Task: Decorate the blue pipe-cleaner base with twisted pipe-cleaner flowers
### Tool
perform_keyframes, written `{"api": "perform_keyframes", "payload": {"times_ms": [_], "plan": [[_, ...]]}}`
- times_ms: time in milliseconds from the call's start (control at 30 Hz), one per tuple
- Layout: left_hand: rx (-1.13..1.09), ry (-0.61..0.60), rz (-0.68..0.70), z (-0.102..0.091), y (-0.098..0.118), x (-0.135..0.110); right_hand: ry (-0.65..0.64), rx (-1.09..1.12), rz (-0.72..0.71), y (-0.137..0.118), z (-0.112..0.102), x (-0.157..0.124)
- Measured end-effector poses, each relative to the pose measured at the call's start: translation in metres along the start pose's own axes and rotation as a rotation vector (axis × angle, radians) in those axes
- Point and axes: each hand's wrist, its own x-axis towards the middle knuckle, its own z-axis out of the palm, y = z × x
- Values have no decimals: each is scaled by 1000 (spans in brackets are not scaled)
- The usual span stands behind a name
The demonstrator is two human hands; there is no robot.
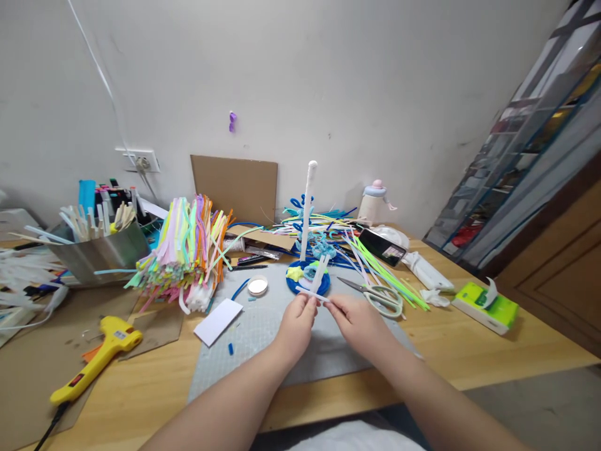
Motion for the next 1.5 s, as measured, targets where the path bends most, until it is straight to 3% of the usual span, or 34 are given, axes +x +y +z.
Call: {"api": "perform_keyframes", "payload": {"times_ms": [300,400,567,733,867,1133,1267,1500], "plan": [[92,-35,33,2,0,-2,-10,-17,-16,1,5,-4],[93,-69,40,1,1,0,-26,180,17,4,8,-3],[131,-136,11,2,4,-3,-54,751,156,12,21,5],[9,-224,-179,5,10,-7,-118,1017,214,16,24,9],[-18,-281,-187,3,11,-2,-94,983,202,12,12,12],[129,-287,178,-2,13,4,-102,816,-27,-4,-2,25],[157,-271,179,-2,14,3,-110,755,-24,-2,3,29],[196,-231,149,1,14,0,-257,867,-29,-2,-1,33]]}}
